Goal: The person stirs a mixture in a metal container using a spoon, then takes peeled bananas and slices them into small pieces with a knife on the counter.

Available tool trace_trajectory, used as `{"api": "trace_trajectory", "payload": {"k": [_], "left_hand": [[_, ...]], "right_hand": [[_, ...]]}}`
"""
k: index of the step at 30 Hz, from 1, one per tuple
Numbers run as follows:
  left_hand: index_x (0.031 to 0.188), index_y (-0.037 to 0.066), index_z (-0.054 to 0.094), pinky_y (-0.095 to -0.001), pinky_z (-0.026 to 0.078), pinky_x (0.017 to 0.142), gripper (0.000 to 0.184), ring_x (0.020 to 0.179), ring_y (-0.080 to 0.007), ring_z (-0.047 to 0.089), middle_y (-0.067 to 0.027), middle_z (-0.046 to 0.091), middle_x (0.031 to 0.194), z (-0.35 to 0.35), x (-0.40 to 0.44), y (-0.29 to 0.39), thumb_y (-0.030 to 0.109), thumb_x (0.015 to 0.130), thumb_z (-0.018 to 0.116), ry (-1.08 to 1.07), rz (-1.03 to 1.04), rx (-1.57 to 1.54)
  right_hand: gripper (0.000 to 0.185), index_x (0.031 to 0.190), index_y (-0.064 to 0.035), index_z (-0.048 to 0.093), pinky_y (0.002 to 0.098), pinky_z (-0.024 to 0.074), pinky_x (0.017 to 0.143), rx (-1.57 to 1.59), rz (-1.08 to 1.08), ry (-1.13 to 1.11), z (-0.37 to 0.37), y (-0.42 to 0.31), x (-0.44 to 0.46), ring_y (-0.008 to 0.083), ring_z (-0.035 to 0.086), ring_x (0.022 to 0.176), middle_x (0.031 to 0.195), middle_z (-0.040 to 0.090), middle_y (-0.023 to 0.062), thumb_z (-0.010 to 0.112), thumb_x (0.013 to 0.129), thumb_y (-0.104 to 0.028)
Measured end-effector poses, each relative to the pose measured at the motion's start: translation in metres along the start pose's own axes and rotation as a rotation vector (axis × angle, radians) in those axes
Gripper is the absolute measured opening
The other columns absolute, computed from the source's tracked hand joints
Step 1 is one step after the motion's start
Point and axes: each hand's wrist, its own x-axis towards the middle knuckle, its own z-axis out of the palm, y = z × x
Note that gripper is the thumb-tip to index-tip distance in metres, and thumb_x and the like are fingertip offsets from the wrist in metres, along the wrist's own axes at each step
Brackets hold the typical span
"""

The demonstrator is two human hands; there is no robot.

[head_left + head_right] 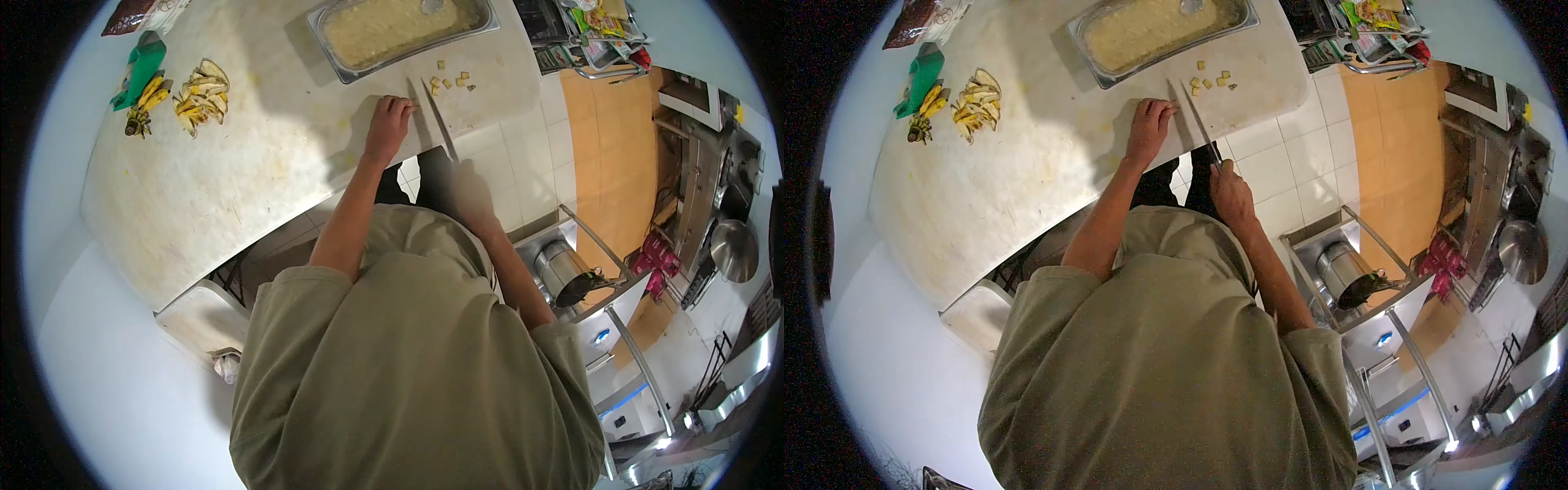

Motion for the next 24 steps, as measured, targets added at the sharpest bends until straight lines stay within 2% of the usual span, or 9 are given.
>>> {"api": "trace_trajectory", "payload": {"k": [6,12,18,21,24], "left_hand": [[0.100,0.003,0.058,-0.0476,0.049,0.084,0.012,0.097,-0.0371,0.056,-0.0144,0.057,0.100,-0.001,-0.002,0.000,0.013,0.093,0.062,0.031,0.044,-0.008],[0.100,0.003,0.058,-0.0477,0.049,0.085,0.010,0.097,-0.0371,0.056,-0.0159,0.057,0.101,-0.002,-0.001,0.001,0.008,0.092,0.061,0.031,0.033,0.009],[0.098,0.004,0.060,-0.0474,0.049,0.086,0.009,0.098,-0.0369,0.056,-0.0160,0.057,0.101,-0.001,-0.002,0.000,0.007,0.090,0.062,0.043,0.037,-0.006],[0.098,0.004,0.061,-0.0470,0.049,0.086,0.008,0.099,-0.0368,0.056,-0.0156,0.057,0.101,-0.001,-0.003,-0.002,0.007,0.090,0.062,0.008,0.011,-0.018],[0.098,0.004,0.061,-0.0467,0.049,0.086,0.009,0.099,-0.0366,0.056,-0.0152,0.057,0.101,0.000,-0.003,-0.004,0.006,0.090,0.062,0.017,0.042,0.026]], "right_hand": [[0.025,0.095,-0.0002,0.037,0.0518,0.0462,0.043,0.054,-0.027,0.034,0.005,-0.010,-0.002,0.0451,0.062,0.055,0.061,0.059,0.0257,0.051,0.102,-0.020],[0.025,0.093,-0.0016,0.037,0.0504,0.0448,0.039,-0.013,-0.051,0.023,0.013,-0.012,-0.003,0.0431,0.060,0.051,0.059,0.058,0.0237,0.052,0.101,-0.019],[0.025,0.093,-0.0020,0.037,0.0514,0.0473,0.042,0.013,-0.045,0.020,0.017,-0.014,-0.005,0.0439,0.062,0.054,0.062,0.061,0.0247,0.051,0.102,-0.021],[0.024,0.095,-0.0021,0.040,0.0516,0.0515,0.047,-0.010,0.127,-0.046,0.029,-0.015,0.002,0.0444,0.065,0.060,0.067,0.063,0.0264,0.050,0.101,-0.023],[0.027,0.106,-0.0001,0.045,0.0532,0.0502,0.062,0.018,0.394,-0.257,0.013,-0.041,0.038,0.0439,0.065,0.076,0.083,0.065,0.0278,0.041,0.104,-0.027]]}}
